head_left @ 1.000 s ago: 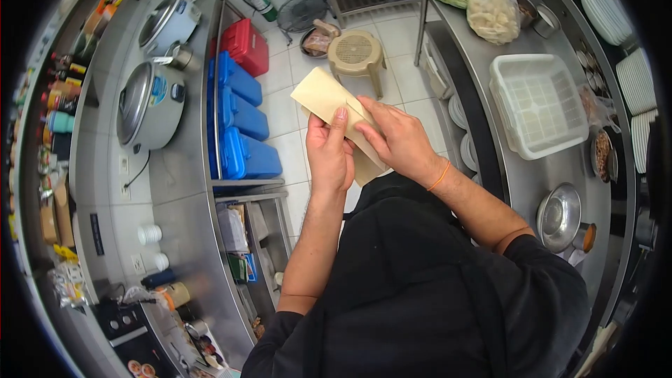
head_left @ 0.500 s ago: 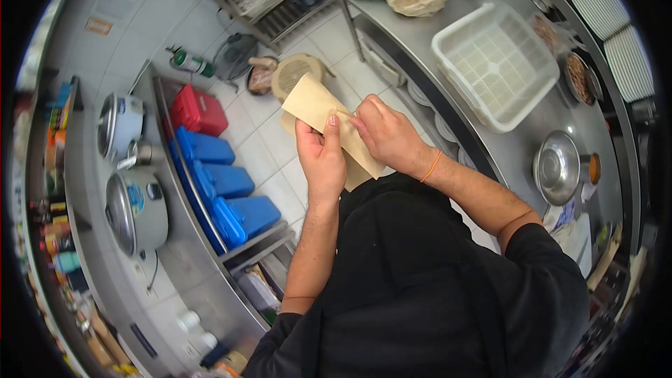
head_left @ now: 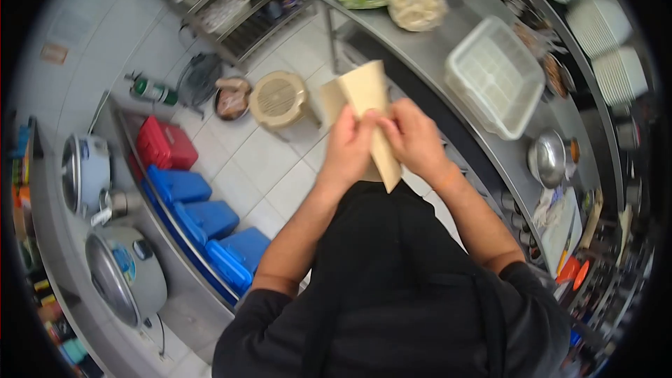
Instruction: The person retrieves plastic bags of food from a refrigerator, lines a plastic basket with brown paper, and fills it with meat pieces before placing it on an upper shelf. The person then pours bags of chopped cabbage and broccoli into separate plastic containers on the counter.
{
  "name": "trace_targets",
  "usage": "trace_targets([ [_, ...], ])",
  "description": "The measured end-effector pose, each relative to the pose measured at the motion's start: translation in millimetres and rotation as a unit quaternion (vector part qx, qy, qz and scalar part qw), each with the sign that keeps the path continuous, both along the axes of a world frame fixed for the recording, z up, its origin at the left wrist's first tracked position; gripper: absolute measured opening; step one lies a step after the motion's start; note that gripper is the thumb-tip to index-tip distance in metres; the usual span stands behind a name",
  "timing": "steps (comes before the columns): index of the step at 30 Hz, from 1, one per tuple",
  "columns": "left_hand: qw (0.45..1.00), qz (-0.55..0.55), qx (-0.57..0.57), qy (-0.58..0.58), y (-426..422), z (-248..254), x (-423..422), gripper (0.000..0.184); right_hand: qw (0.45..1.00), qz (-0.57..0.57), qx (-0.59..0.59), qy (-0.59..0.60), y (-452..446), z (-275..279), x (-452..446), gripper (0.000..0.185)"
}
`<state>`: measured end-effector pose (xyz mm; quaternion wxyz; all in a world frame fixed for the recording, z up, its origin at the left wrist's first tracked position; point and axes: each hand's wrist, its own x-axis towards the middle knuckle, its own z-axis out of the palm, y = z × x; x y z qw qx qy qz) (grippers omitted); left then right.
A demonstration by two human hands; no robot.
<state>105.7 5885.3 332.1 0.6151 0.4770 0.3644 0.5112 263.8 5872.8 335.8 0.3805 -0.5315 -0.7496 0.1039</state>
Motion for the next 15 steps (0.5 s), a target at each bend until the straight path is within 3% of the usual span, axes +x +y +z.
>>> trace_targets([
  [2,0.994,0.020,0.045,0.101,6,-10,-14,0.022,0.999,-0.018,0.013,-0.029,1,-5,-22,0.015],
  [4,0.968,-0.078,-0.001,0.239,8,6,-32,0.023,0.998,-0.043,-0.035,-0.022,-5,-8,-37,0.017],
  [7,0.980,-0.077,0.040,0.179,14,-15,-52,0.024,0.994,-0.071,-0.088,0.009,-7,-10,-59,0.021],
  [11,0.996,-0.084,0.013,0.019,22,-45,-61,0.026,0.984,-0.078,-0.108,0.120,-9,-10,-75,0.026],
  [14,0.991,-0.090,-0.045,-0.094,24,-33,-60,0.026,0.966,-0.084,-0.121,0.214,-3,-11,-74,0.028],
  [15,0.992,-0.094,-0.039,-0.073,27,-21,-59,0.025,0.962,-0.085,-0.110,0.234,3,-17,-69,0.028],
])
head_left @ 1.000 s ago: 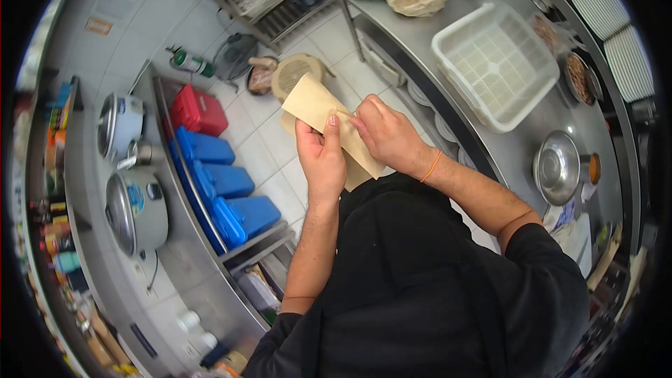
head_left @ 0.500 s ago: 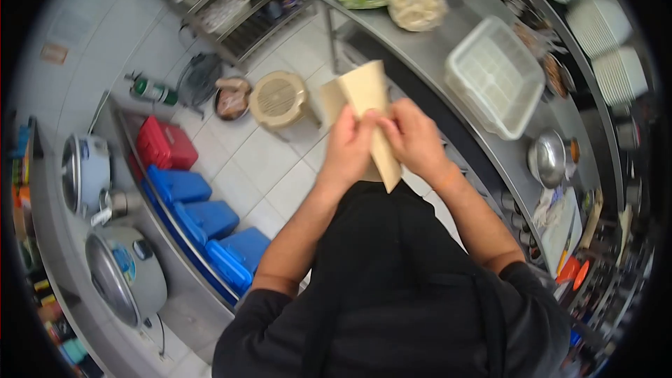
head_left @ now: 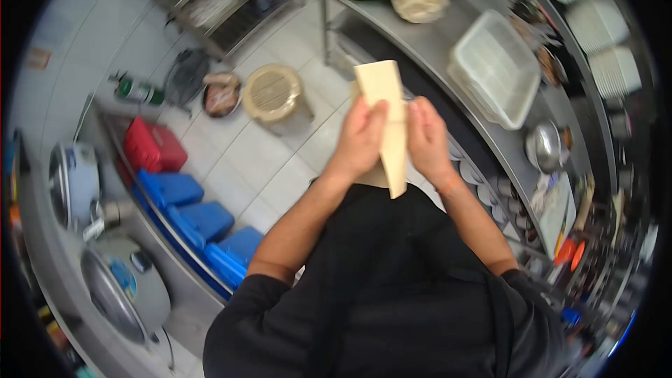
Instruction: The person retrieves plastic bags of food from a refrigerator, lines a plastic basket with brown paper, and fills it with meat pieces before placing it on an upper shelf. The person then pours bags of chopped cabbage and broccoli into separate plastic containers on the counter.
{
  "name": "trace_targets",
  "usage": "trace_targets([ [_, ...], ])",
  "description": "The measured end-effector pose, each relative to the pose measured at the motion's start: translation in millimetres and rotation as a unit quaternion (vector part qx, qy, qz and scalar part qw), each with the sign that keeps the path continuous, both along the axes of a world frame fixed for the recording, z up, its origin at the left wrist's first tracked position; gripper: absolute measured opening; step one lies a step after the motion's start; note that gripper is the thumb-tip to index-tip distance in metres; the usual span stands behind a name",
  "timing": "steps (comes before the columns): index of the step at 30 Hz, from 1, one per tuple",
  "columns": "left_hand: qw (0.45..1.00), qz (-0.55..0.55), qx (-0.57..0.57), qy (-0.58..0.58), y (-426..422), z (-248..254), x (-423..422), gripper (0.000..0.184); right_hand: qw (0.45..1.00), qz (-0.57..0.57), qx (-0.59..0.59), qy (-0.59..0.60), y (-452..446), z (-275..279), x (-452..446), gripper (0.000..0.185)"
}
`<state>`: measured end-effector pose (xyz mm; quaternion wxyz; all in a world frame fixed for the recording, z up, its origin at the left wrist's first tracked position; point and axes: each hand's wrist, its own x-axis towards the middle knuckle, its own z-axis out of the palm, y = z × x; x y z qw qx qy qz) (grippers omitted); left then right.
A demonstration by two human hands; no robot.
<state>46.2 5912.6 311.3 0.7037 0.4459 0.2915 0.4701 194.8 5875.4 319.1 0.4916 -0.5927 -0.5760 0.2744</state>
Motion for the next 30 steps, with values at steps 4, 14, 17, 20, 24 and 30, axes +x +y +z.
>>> trace_targets([
  [4,0.989,0.035,0.097,0.105,0,8,25,0.025,0.998,0.043,-0.014,-0.048,5,22,30,0.026],
  [14,0.974,0.034,0.147,0.171,-47,22,40,0.019,0.993,-0.029,0.025,-0.108,-40,19,36,0.030],
  [17,0.983,0.025,0.109,0.145,-54,21,45,0.021,0.998,-0.044,0.002,-0.039,-50,19,39,0.035],
  [20,0.998,0.023,0.037,0.055,-52,17,56,0.023,0.998,-0.035,0.008,0.057,-42,13,49,0.037],
  [24,0.998,0.060,-0.006,-0.029,-40,18,67,0.024,0.990,-0.009,0.012,0.138,-18,13,54,0.037],
  [30,0.991,0.112,0.061,0.051,-33,26,84,0.028,0.993,0.025,-0.008,0.116,-20,20,82,0.039],
])
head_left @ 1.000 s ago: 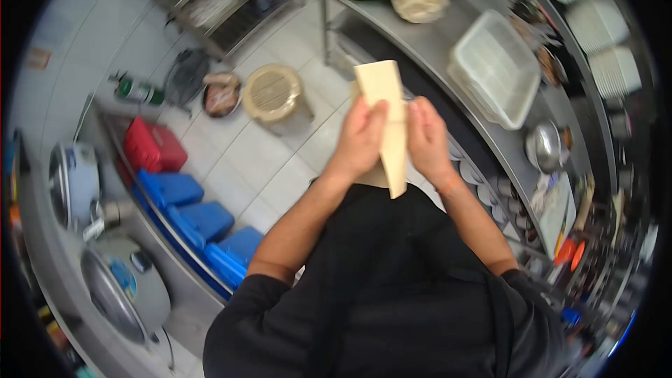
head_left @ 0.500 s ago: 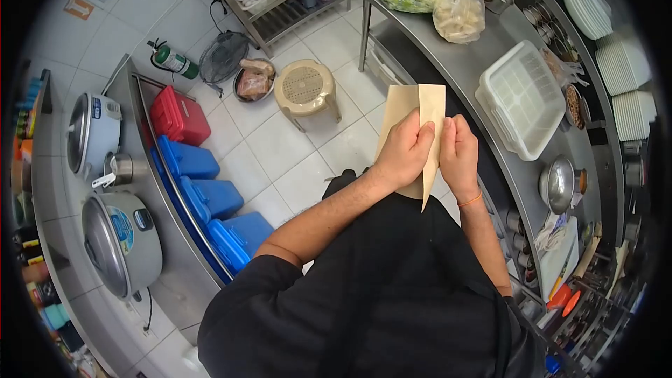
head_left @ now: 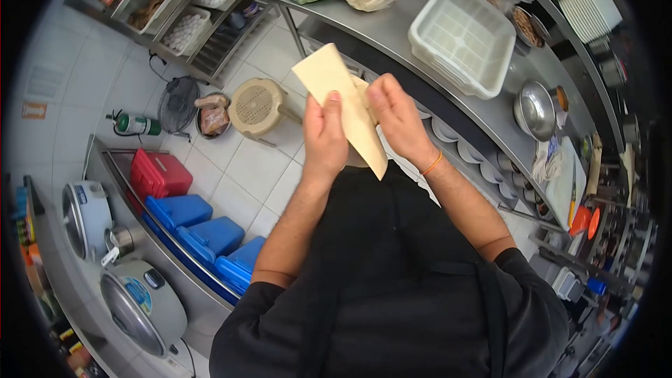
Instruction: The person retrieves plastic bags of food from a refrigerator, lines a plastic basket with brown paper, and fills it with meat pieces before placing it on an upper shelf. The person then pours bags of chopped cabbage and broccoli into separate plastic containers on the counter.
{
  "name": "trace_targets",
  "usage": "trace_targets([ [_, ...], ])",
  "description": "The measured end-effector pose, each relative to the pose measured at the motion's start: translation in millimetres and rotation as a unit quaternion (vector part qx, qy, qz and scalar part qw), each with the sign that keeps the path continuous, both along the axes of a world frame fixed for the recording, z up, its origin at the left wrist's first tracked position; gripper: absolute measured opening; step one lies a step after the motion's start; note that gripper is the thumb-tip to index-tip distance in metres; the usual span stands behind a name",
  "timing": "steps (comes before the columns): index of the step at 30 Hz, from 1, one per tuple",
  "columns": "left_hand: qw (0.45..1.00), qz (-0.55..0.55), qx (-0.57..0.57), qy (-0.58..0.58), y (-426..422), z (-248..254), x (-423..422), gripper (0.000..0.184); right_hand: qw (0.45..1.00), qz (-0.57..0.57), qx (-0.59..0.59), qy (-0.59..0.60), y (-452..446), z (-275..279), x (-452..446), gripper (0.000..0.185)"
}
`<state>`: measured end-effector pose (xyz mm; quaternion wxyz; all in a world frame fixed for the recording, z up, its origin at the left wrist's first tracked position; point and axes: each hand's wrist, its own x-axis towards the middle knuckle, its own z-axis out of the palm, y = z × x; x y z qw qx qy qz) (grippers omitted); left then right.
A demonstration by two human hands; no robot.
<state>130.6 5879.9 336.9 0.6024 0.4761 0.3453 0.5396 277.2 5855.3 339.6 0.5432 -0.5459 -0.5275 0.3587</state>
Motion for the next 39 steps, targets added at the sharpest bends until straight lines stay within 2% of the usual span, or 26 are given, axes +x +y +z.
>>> trace_targets([
  [3,1.000,-0.028,0.001,-0.012,8,4,6,0.029,0.982,0.027,-0.020,-0.186,-11,1,12,0.039],
  [7,0.994,-0.062,0.017,0.084,-1,1,21,0.035,0.997,-0.010,0.000,-0.070,-13,-7,15,0.027],
  [9,0.976,-0.138,0.043,0.166,3,-3,40,0.037,0.992,-0.055,0.037,-0.111,-2,-20,36,0.022],
  [10,0.975,-0.153,-0.002,0.159,5,-12,43,0.037,0.991,-0.054,0.072,-0.101,4,-30,44,0.024],
  [13,0.966,-0.202,-0.117,0.106,6,-5,40,0.035,0.996,0.022,-0.031,-0.075,-6,-19,62,0.030],
  [16,0.935,-0.303,-0.169,0.077,16,3,29,0.036,0.976,0.076,-0.094,0.183,-22,0,62,0.034],
  [19,0.910,-0.377,-0.171,0.013,19,19,38,0.036,0.946,0.106,-0.074,0.297,-27,-3,68,0.034],
  [22,0.904,-0.391,-0.166,-0.051,15,41,48,0.036,0.919,0.082,-0.062,0.381,-31,6,71,0.034],
  [25,0.940,-0.311,-0.120,0.073,19,27,46,0.037,0.965,0.062,-0.068,0.244,-28,4,80,0.035],
  [26,0.930,-0.323,-0.111,0.132,19,31,43,0.036,0.977,0.049,-0.085,0.187,-28,7,84,0.034],
  [28,0.933,-0.289,0.052,0.207,17,15,46,0.033,0.999,-0.043,0.006,-0.024,-25,9,79,0.034],
  [29,0.923,-0.267,0.134,0.243,12,6,50,0.032,0.986,-0.088,0.057,-0.130,-23,11,78,0.034],
  [30,0.912,-0.241,0.191,0.270,8,7,53,0.032,0.990,-0.113,0.013,-0.088,-19,16,73,0.032],
  [32,0.876,-0.176,0.308,0.327,4,15,58,0.031,0.989,-0.122,-0.006,-0.080,-12,14,69,0.031],
  [33,0.886,-0.186,0.282,0.317,2,18,54,0.031,0.989,-0.124,-0.011,-0.077,-9,15,66,0.031],
  [34,0.911,-0.234,0.185,0.285,-2,20,49,0.032,0.987,-0.140,0.007,-0.077,-12,17,60,0.031],
  [35,0.926,-0.246,0.147,0.245,0,12,45,0.034,0.985,-0.154,0.034,-0.075,-12,17,55,0.031],
  [36,0.935,-0.235,0.134,0.227,-3,23,43,0.036,0.986,-0.154,0.050,-0.048,-11,13,52,0.032],
  [37,0.945,-0.261,0.067,0.188,-2,19,37,0.039,0.986,-0.152,0.066,-0.022,-9,9,49,0.032],
  [39,0.945,-0.289,0.002,0.156,-7,39,26,0.042,0.993,-0.102,0.011,0.050,-17,13,48,0.035],
])
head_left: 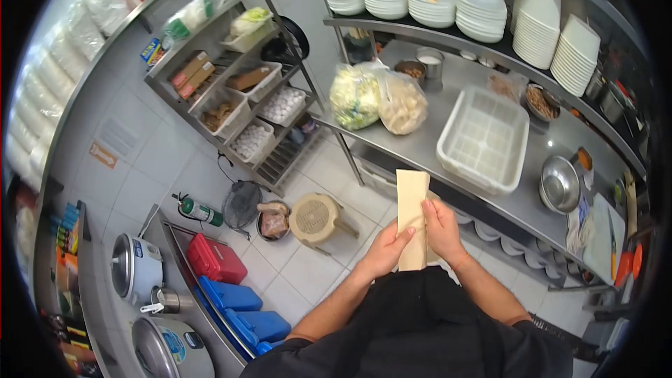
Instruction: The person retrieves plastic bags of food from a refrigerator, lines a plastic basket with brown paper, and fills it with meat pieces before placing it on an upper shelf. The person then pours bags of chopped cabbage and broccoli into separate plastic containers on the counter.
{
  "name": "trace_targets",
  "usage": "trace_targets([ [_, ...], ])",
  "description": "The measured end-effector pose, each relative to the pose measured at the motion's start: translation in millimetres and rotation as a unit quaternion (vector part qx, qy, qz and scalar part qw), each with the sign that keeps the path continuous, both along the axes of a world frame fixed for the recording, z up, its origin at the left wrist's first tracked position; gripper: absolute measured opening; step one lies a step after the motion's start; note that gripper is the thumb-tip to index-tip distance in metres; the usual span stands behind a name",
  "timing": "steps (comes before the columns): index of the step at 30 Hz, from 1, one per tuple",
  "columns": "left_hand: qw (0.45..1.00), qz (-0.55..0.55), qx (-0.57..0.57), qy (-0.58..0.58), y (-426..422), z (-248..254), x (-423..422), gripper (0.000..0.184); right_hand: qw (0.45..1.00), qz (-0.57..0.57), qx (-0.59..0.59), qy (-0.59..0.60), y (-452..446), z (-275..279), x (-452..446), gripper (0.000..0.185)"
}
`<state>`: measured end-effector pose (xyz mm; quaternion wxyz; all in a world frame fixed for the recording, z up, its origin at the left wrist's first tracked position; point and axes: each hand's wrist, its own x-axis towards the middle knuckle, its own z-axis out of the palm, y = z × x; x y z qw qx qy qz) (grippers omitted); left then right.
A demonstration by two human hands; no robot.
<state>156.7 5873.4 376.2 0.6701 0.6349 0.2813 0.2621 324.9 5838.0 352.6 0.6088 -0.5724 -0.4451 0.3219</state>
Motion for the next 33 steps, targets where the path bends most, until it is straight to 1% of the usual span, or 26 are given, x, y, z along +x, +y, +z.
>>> trace_targets([
  [1,0.999,0.010,-0.027,-0.024,8,0,-5,0.041,0.997,0.029,0.022,0.064,8,1,-5,0.036],
  [2,0.997,0.008,-0.068,-0.045,10,-8,-8,0.041,0.997,0.030,0.032,0.059,10,0,-4,0.036],
  [4,0.986,0.010,-0.141,-0.091,5,-6,-14,0.040,0.997,0.029,0.040,0.057,10,1,-7,0.035],
  [7,0.960,0.021,-0.222,-0.171,10,5,-16,0.042,0.985,0.051,0.035,0.159,13,24,-3,0.036],
  [10,0.975,0.029,-0.181,-0.124,8,0,-19,0.045,0.997,0.060,0.044,0.008,9,28,0,0.037],
  [11,0.983,0.029,-0.145,-0.104,9,1,-18,0.043,0.998,0.038,0.048,-0.006,6,31,-3,0.033],
  [14,0.995,0.074,-0.005,-0.063,22,17,-17,0.040,0.969,0.023,0.128,-0.211,13,36,-1,0.029],
  [16,0.996,0.093,-0.003,0.006,30,20,-13,0.035,0.969,0.041,0.124,-0.212,14,38,-3,0.028],
  [18,0.992,0.114,-0.045,0.029,33,23,-9,0.034,0.965,0.033,0.156,-0.207,18,38,0,0.030],
  [20,0.987,0.124,-0.078,-0.061,33,25,-9,0.035,0.991,0.036,0.093,-0.085,24,41,6,0.034],
  [21,0.982,0.131,-0.088,-0.107,32,26,-9,0.035,0.995,0.048,0.089,-0.024,22,40,10,0.038],
  [22,0.976,0.136,-0.105,-0.132,29,28,-7,0.036,0.991,0.076,0.094,0.053,20,40,14,0.037],
  [24,0.962,0.152,-0.126,-0.188,25,28,-4,0.037,0.982,0.063,0.109,0.140,15,48,15,0.035],
  [27,0.961,0.156,-0.125,-0.191,23,17,-4,0.037,0.981,0.039,0.115,0.150,15,35,18,0.035],
  [31,0.962,0.162,-0.107,-0.194,21,11,2,0.038,0.962,-0.017,0.104,0.252,17,43,11,0.035],
  [33,0.960,0.152,-0.132,-0.195,20,10,6,0.037,0.950,-0.045,0.103,0.290,20,48,8,0.036],
])
